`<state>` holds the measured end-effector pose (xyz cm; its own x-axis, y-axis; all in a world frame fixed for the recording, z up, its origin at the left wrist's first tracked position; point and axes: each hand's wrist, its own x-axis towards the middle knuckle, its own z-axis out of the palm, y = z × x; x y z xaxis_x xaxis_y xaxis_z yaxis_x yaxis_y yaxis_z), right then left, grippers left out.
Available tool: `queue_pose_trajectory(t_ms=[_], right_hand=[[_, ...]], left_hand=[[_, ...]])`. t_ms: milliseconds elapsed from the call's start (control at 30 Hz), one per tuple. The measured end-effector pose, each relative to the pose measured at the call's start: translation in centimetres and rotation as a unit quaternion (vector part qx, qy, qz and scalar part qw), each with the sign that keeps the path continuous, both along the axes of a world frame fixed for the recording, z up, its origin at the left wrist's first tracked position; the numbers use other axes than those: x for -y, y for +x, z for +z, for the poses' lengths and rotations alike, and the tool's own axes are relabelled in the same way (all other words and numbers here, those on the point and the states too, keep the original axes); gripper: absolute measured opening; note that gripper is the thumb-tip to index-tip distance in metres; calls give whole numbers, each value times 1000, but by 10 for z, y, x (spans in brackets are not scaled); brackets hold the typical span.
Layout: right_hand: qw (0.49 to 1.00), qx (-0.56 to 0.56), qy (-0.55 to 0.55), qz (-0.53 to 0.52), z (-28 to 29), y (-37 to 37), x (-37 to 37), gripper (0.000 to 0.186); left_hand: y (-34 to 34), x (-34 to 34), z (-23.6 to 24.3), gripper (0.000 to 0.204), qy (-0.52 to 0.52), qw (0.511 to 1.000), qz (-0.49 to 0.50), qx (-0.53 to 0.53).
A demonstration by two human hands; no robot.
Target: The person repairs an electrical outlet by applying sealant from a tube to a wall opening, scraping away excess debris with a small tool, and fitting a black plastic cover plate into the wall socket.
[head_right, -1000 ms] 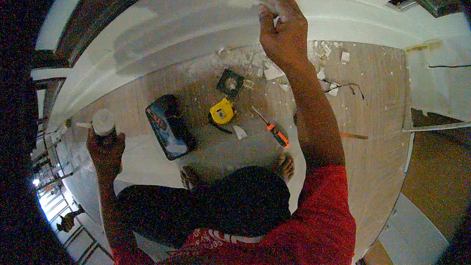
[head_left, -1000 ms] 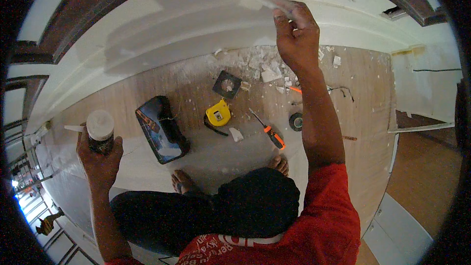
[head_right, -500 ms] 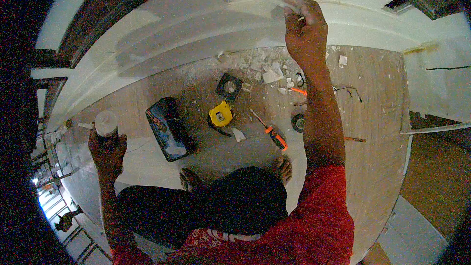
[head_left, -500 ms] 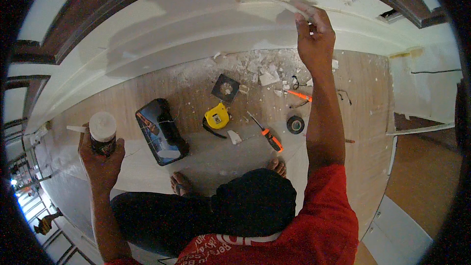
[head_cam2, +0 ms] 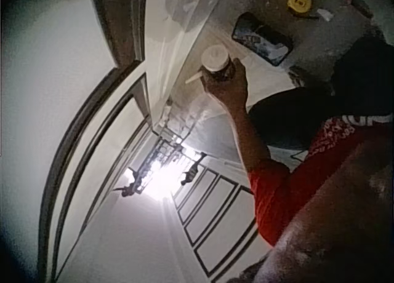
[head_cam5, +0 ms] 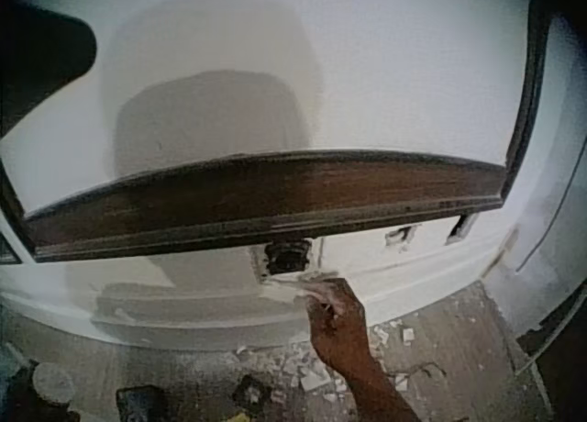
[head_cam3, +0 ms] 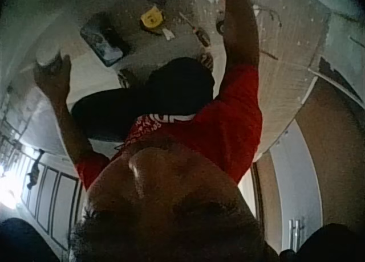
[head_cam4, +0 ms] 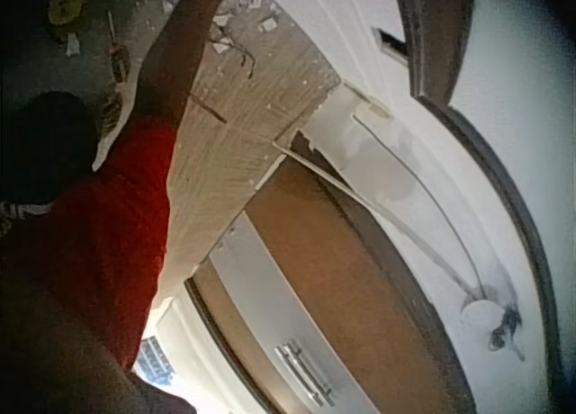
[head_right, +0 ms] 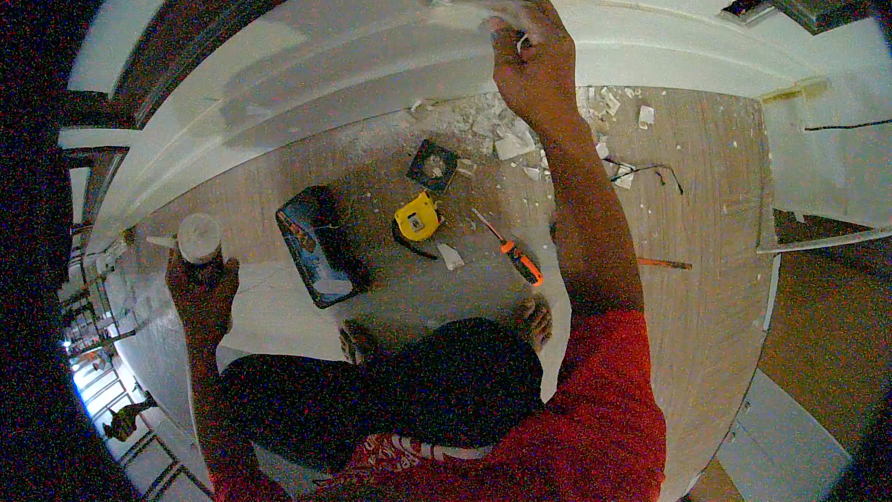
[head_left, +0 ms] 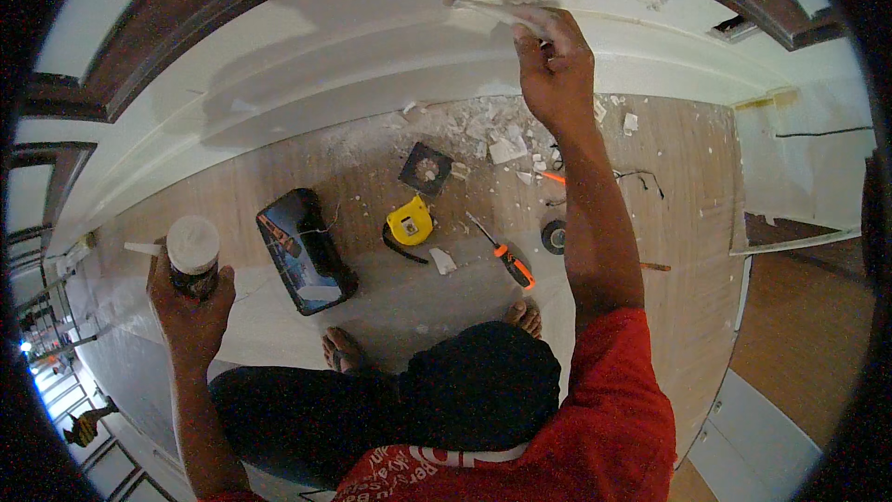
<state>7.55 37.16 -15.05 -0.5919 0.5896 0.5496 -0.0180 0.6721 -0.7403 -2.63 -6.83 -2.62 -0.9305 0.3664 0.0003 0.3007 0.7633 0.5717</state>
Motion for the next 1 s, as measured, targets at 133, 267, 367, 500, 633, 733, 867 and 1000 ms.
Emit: queue_pose_trajectory(t_ms=[133,267,367,500,633,733,867,1000], right_hand=[[999,-21,31,12,-2,-8,0,22],[999,-7,35,-16,1,-2,-8,22],[998,-26,58,-22,-7,9,-28,24],[998,4,29,-53,-3,28,-34,23],[996,6,70,-57,-6,32,-31,20],[998,-6,54,-28,-2,18,-13,19],[999,-10,43,6,2,2,-1,18],[999,1,35,-20,-2,0,-5,16]], left_hand=[[3,-1,4,54,11,1000,8,8],[2,2,1,54,1,1000,-2,-14],[2,3,1,55,-8,1000,-6,-15],[3,6,-1,54,-3,999,-10,-32],[0,2,-1,54,6,1000,-24,-19],[0,-2,1,54,5,1000,-20,7],[1,0,-5,55,12,999,-14,-44],[1,-6,3,57,-9,1000,4,2]])
